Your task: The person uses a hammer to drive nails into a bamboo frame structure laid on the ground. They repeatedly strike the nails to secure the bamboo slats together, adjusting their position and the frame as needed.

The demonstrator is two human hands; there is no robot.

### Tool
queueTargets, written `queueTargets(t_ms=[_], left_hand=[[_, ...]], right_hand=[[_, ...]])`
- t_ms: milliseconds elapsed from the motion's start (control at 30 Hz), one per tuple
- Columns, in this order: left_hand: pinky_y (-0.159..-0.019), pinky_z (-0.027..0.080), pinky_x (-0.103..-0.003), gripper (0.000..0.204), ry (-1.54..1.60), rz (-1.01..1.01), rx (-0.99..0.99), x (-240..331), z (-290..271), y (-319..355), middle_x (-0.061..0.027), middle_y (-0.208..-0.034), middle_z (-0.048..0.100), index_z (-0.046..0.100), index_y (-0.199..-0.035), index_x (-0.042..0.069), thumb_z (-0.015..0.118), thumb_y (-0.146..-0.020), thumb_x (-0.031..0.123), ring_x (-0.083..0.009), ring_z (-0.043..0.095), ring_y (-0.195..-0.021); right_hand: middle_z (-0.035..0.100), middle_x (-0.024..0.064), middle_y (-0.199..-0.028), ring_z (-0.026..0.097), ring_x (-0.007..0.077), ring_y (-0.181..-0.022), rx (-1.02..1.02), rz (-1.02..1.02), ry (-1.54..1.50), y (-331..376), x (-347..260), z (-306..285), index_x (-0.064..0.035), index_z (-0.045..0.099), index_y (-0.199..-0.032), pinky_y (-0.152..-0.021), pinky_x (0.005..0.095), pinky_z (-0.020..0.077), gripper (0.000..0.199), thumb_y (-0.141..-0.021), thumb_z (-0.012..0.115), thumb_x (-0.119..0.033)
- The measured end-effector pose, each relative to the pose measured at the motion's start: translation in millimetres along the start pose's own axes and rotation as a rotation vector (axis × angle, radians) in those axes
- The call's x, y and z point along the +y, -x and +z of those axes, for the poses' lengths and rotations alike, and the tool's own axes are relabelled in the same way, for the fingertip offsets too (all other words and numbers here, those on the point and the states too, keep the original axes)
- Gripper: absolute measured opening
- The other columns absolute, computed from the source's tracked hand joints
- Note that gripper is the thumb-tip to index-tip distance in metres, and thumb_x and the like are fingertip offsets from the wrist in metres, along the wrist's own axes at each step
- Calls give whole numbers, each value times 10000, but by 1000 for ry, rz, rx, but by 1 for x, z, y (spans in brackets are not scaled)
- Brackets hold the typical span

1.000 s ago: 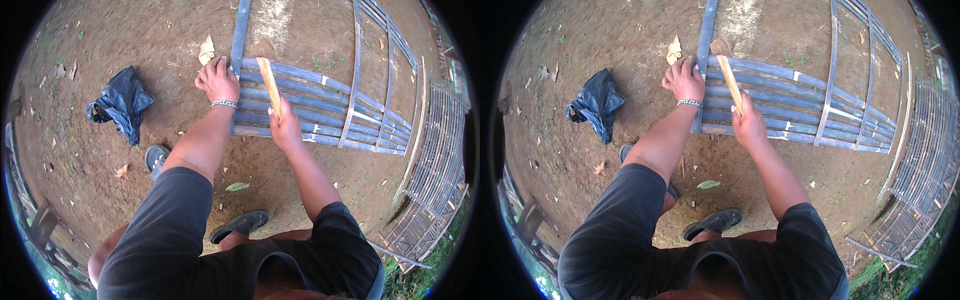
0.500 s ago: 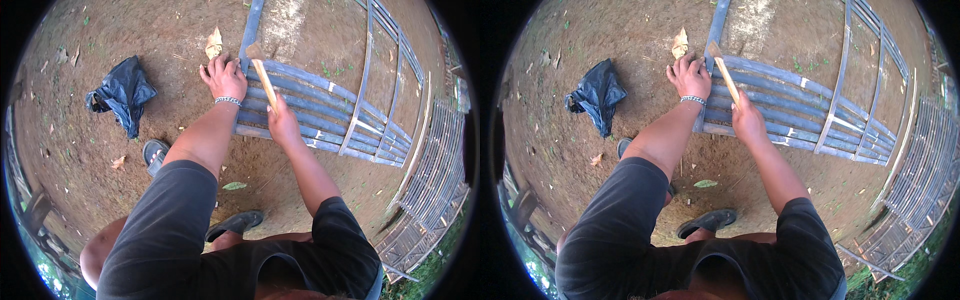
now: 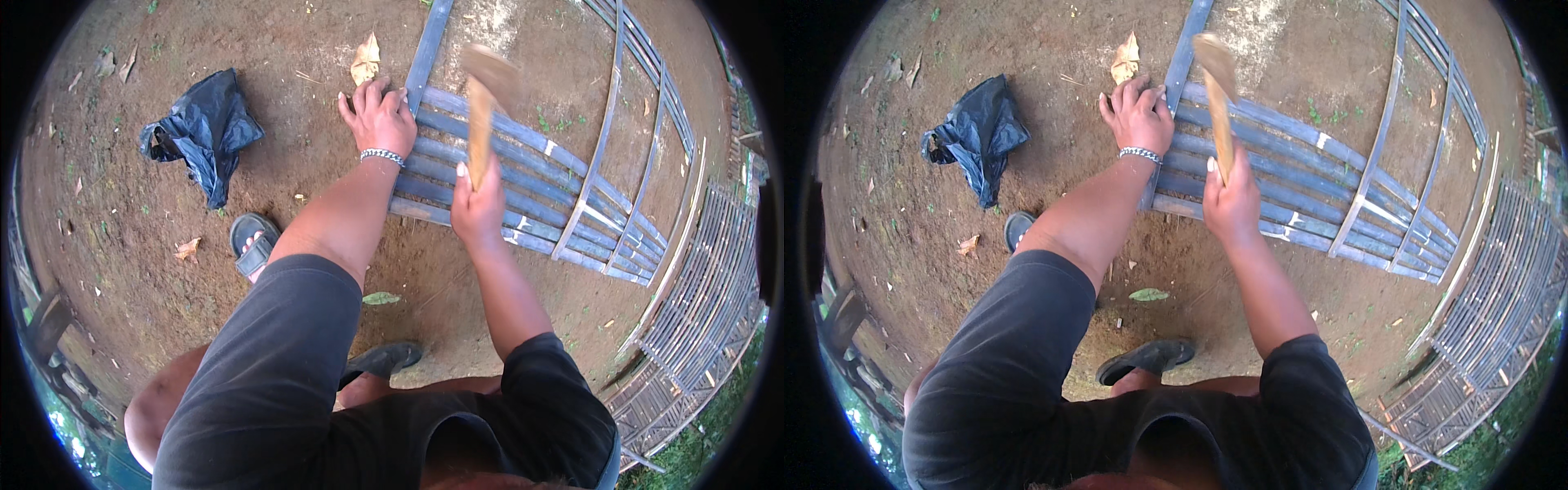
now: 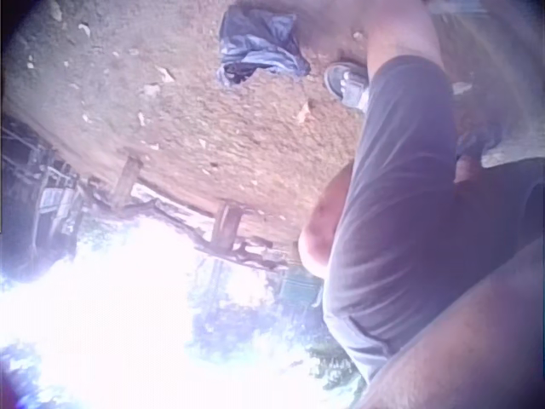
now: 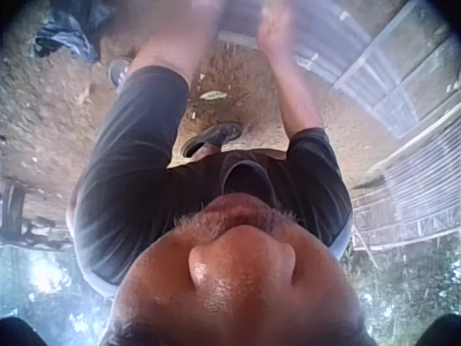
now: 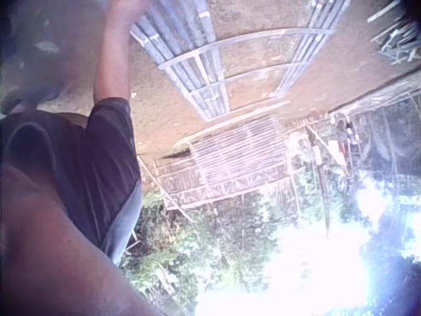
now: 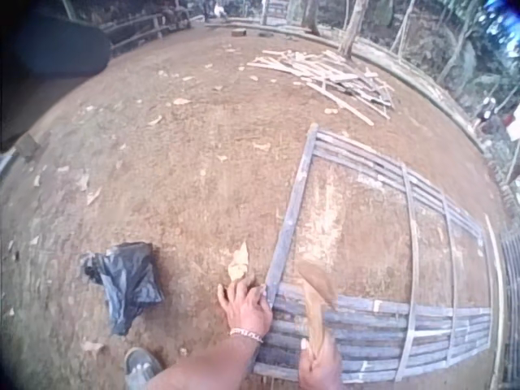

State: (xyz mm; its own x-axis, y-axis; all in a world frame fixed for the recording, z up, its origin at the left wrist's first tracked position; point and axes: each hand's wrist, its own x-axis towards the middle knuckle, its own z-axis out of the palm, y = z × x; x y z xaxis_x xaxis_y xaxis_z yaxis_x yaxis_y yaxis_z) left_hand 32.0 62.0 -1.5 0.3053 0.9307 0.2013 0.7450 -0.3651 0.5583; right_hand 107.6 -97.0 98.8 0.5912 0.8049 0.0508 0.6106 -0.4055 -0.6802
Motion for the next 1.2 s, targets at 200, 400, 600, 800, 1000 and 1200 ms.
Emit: queueTargets(t_ms=[200,400,600,800,1000,1200], left_hand=[[-1206,201,-650,144,12,2,10,5,0,-1,-19,-1278,660,786,-967,187,714,-845,159,-270,519,-1331],[-1211,195,-643,134,13,6,4,5,0,-1,-17,-1278,659,787,-963,183,718,-850,160,-270,520,-1330],[-1209,202,-641,134,35,-1,-1,4,1,0,-15,-1290,656,788,-964,170,714,-853,162,-267,513,-1336],[-1207,206,-644,126,20,-10,9,4,1,1,-14,-1297,653,781,-953,160,713,-848,162,-263,512,-1338],[-1212,209,-635,138,2,9,1,4,2,1,-17,-1296,653,778,-967,163,708,-848,160,-268,515,-1333],[-1223,195,-643,136,26,0,-10,1,4,0,-31,-1295,632,777,-952,138,716,-831,154,-271,492,-1347]], right_hand=[[668,306,-1162,700,480,-966,-203,359,114,12,3,19,-67,378,-1516,-835,539,579,548,-1021,576,-198],[685,292,-1090,696,480,-967,74,47,-40,21,16,21,-36,432,-1465,-826,540,563,502,-1007,592,-168],[677,315,-1079,680,501,-964,49,99,22,9,17,27,9,432,-1432,-836,543,552,491,-1002,605,-152],[665,304,-1054,666,506,-970,-328,407,270,-3,30,25,-36,454,-1398,-825,556,539,467,-978,625,-149],[682,303,-1043,671,526,-941,34,92,-19,10,29,16,-38,455,-1398,-799,566,543,467,-983,626,-167],[690,290,-1077,672,525,-935,-77,256,121,4,29,16,-51,478,-1372,-797,582,544,412,-1007,603,-193]])
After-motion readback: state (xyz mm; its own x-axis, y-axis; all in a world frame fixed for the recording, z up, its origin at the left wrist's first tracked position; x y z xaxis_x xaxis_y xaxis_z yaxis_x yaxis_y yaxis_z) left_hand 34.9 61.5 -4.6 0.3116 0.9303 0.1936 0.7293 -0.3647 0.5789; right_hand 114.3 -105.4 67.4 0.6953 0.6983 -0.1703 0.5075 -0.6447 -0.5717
